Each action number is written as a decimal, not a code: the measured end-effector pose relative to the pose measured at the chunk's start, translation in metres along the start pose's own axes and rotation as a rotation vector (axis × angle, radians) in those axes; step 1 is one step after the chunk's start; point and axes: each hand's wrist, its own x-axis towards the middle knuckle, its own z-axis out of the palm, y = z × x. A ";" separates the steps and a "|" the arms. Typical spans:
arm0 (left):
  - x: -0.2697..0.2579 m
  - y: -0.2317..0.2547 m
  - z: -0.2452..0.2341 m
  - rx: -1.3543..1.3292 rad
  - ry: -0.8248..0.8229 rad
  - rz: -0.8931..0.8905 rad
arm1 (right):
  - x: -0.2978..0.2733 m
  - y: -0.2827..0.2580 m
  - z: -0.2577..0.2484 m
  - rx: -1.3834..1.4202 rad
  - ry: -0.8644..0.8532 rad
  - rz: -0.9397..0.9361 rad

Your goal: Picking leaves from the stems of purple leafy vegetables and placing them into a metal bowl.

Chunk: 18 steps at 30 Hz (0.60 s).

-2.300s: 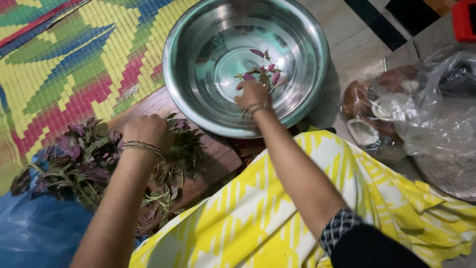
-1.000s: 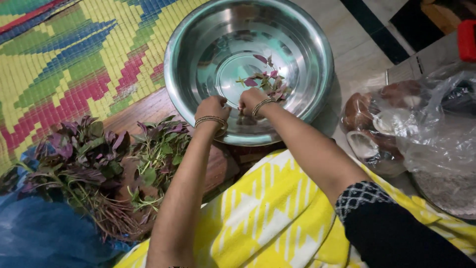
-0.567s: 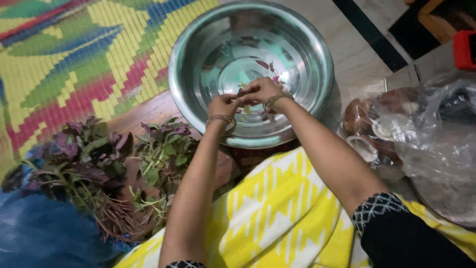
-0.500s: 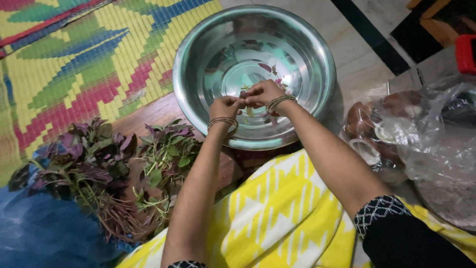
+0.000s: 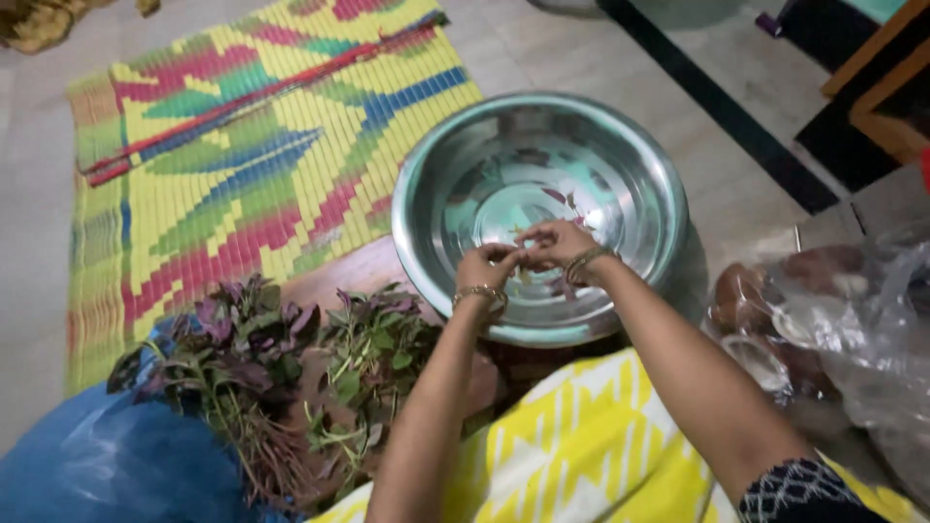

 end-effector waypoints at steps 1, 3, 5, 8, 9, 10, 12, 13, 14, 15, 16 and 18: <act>0.000 -0.001 0.002 -0.002 0.008 0.013 | 0.002 0.002 -0.003 -0.006 0.001 -0.014; 0.001 -0.006 0.004 -0.042 0.027 0.035 | 0.006 0.008 -0.006 0.007 -0.014 0.003; 0.001 -0.009 0.004 -0.065 0.029 0.038 | 0.010 0.011 -0.006 0.027 -0.032 -0.006; 0.005 -0.020 0.013 -0.129 0.011 0.015 | 0.012 0.022 -0.009 0.040 -0.042 -0.001; 0.006 -0.025 0.016 -0.157 -0.008 -0.001 | 0.011 0.027 -0.010 0.043 -0.031 0.002; 0.006 -0.023 0.013 -0.158 0.001 0.005 | 0.008 0.016 -0.007 0.038 -0.035 -0.006; 0.006 -0.019 0.009 -0.140 0.002 0.007 | -0.003 -0.004 -0.001 -0.058 0.022 0.009; 0.004 -0.019 0.011 -0.143 0.004 0.010 | -0.006 -0.005 -0.002 -0.063 0.023 0.006; 0.005 -0.018 0.010 -0.125 0.008 0.004 | -0.005 -0.008 -0.001 -0.132 0.028 0.013; 0.006 -0.017 0.008 -0.106 0.011 -0.003 | -0.004 -0.011 -0.001 -0.202 0.035 0.021; 0.006 -0.019 0.009 -0.101 0.016 0.006 | -0.003 -0.006 -0.001 -0.199 0.037 0.009; 0.006 -0.021 0.009 -0.033 -0.009 -0.011 | 0.002 0.004 -0.002 -0.270 0.009 0.014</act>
